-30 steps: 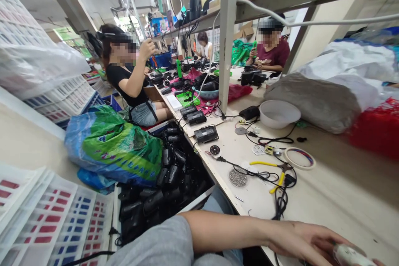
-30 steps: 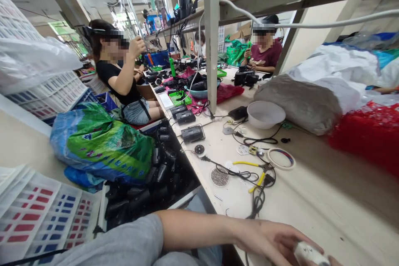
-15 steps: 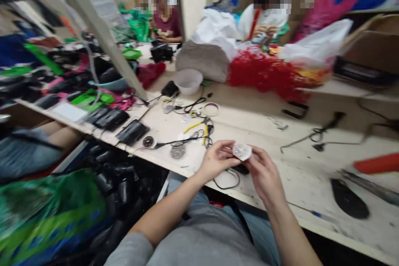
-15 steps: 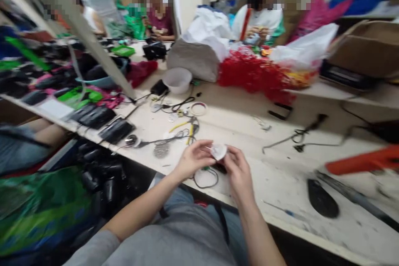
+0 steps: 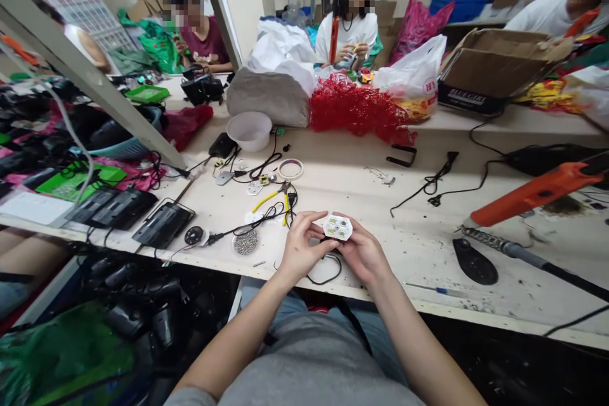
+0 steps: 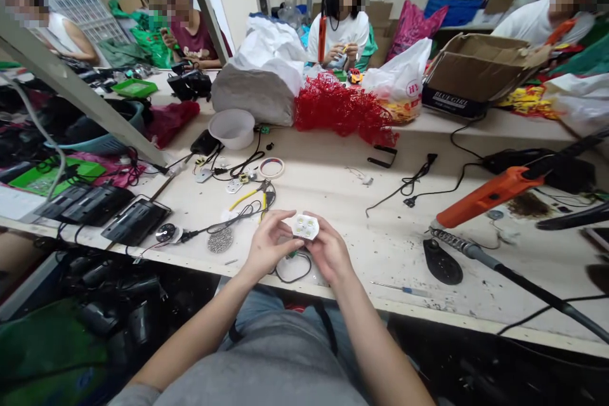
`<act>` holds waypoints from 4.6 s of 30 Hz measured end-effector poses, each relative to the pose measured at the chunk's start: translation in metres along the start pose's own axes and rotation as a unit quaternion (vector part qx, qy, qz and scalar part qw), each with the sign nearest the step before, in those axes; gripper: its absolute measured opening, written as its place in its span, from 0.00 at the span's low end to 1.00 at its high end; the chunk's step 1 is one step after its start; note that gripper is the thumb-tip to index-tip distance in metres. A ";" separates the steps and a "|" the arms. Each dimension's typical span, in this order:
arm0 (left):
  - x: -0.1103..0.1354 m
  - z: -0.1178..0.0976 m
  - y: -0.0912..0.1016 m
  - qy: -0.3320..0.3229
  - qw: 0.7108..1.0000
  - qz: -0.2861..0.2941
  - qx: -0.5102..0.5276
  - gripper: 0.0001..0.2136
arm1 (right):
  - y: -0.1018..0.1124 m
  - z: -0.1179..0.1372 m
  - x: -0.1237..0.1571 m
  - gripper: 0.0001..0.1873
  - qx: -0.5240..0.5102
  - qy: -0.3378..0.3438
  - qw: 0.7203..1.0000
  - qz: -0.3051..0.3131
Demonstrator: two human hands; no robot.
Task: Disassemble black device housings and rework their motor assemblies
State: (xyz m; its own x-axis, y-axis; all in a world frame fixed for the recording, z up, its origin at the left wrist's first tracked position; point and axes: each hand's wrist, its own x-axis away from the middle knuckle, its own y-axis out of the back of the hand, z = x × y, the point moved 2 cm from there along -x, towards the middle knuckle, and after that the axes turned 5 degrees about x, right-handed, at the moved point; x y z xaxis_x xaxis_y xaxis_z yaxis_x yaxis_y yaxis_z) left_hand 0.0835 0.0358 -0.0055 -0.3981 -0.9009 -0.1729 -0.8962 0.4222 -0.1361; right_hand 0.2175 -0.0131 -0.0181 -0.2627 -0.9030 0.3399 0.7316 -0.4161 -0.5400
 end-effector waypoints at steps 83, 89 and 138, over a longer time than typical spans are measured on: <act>0.029 0.023 0.006 0.189 0.974 0.004 0.124 0.21 | 0.026 -0.015 0.045 0.25 0.330 0.126 0.935 -0.021; 0.026 0.016 0.006 0.214 0.960 0.009 0.182 0.24 | 0.021 -0.004 0.048 0.25 0.398 0.243 0.885 0.013; -0.021 0.038 0.010 -0.043 0.927 0.242 -0.284 0.37 | 0.001 0.021 0.005 0.15 0.777 0.306 0.546 0.070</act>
State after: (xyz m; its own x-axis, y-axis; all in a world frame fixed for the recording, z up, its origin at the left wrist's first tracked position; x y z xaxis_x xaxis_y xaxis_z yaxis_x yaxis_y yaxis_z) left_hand 0.0902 0.0625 -0.0401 -0.7853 -0.5980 -0.1604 -0.5851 0.6320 0.5082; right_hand 0.2302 -0.0157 -0.0011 0.0516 -0.9788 -0.1981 0.2971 -0.1744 0.9388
